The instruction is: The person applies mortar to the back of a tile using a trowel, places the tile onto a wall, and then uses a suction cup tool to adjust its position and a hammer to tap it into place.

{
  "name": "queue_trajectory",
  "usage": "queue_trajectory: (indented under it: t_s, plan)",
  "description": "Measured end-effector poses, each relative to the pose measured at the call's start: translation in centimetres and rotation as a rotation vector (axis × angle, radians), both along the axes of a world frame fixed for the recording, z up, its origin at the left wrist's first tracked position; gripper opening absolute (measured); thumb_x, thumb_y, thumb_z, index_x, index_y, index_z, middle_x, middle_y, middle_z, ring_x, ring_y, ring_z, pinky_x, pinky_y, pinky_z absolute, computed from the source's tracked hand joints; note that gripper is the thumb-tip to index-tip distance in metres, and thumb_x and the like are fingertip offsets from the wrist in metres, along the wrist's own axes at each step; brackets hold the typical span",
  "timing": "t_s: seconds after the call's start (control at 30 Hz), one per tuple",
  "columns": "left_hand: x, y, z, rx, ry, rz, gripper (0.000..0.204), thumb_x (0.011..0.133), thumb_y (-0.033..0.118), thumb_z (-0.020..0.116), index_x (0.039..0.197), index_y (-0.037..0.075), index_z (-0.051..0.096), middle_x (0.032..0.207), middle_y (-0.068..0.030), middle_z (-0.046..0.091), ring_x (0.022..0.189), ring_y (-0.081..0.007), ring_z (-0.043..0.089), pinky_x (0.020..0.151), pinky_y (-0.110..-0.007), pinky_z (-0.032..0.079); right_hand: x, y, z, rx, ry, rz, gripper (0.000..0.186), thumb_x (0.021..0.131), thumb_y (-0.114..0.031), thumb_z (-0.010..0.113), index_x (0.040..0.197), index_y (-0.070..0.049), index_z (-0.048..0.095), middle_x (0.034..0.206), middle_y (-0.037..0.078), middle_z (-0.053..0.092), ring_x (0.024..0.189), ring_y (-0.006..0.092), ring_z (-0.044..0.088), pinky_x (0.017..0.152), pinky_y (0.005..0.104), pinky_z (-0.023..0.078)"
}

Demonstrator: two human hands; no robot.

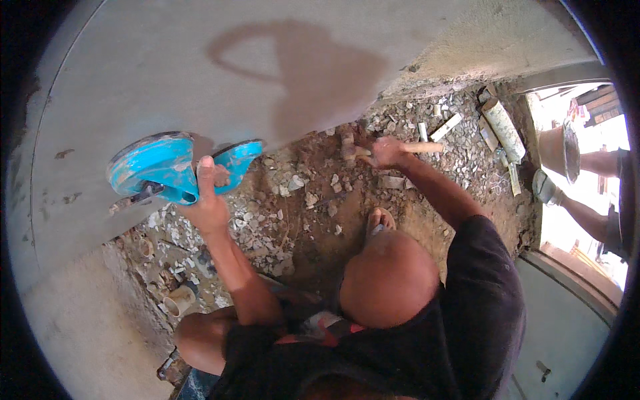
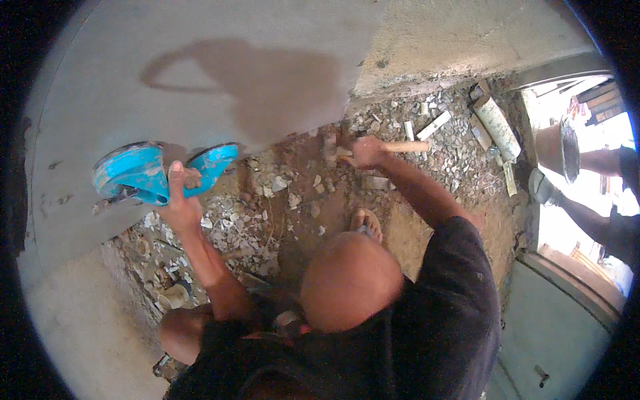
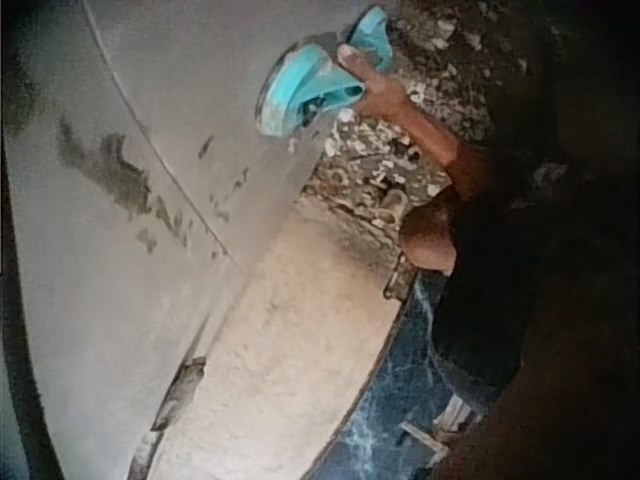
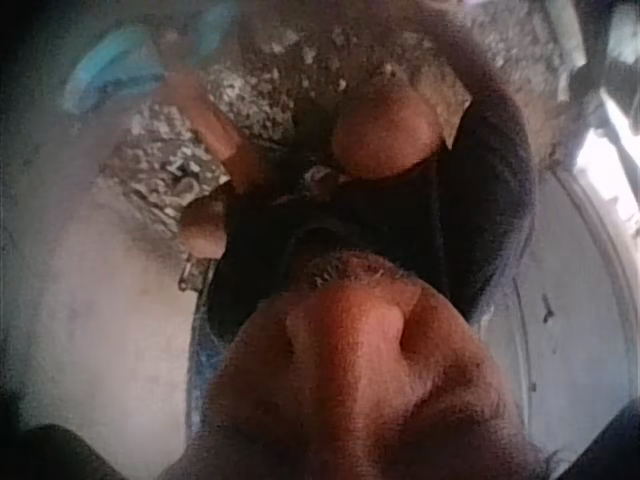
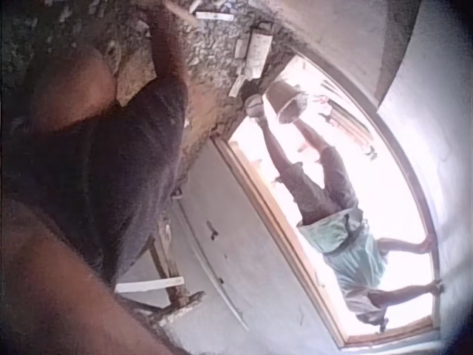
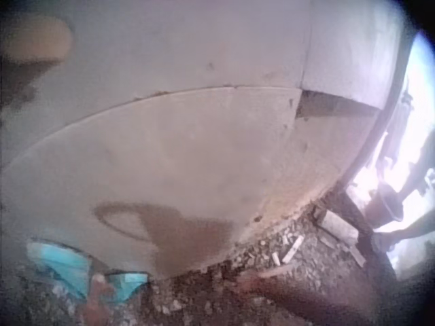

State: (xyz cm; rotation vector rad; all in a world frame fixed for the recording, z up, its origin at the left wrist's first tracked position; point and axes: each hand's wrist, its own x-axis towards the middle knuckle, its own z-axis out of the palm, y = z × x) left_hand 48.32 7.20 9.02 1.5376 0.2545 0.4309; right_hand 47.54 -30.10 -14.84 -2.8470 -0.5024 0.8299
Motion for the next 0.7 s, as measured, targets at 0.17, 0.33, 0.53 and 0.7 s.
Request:
queue_trajectory:
  t_s: [0.17,0.33,0.53,0.7]
  plan:
    - [-0.6,0.2,0.5,-0.003,0.001,0.044,0.023,0.083,0.012,0.072,0.096,0.000,0.058,0.072,-0.0085,0.065,0.063,-0.0168,0.062,0.059,-0.031,0.048,-2.7,2.2,2.3,0.112,-0.116,-0.047,0.057,0.089,-0.059,0.048,0.130,-0.019,0.054,0.084,0.022,0.069,0.081,0.0391,0.067,0.073,0.0505,0.054]
    - [-0.3,-0.2,0.2,-0.019,-0.004,0.002,0.020,0.083,0.011,0.072,0.092,0.000,0.058,0.071,-0.0086,0.065,0.063,-0.0171,0.062,0.060,-0.032,0.049,0.2,-0.9,1.2,0.051,-0.041,0.029,0.059,0.090,-0.061,0.046,0.127,-0.016,0.057,0.088,0.025,0.067,0.083,0.0410,0.066,0.077,0.0496,0.054]
    - [-0.6,0.3,0.5,0.014,-0.012,0.026,0.016,0.084,0.010,0.071,0.086,0.001,0.059,0.071,-0.0080,0.065,0.062,-0.0158,0.060,0.060,-0.031,0.048,-1.5,1.3,2.8,0.053,-0.056,-0.019,0.057,0.088,-0.061,0.048,0.124,-0.018,0.060,0.082,0.022,0.068,0.077,0.0377,0.068,0.070,0.0464,0.055]
    - [0.0,0.3,0.3,0.002,-0.031,-0.014,0.016,0.084,0.012,0.073,0.083,0.001,0.061,0.072,-0.0079,0.065,0.062,-0.0153,0.060,0.060,-0.030,0.047,1.3,0.1,0.3,-0.033,-0.051,0.078,0.067,0.085,-0.063,0.049,0.083,0.001,0.070,0.077,0.023,0.066,0.075,0.0378,0.067,0.068,0.0494,0.054]
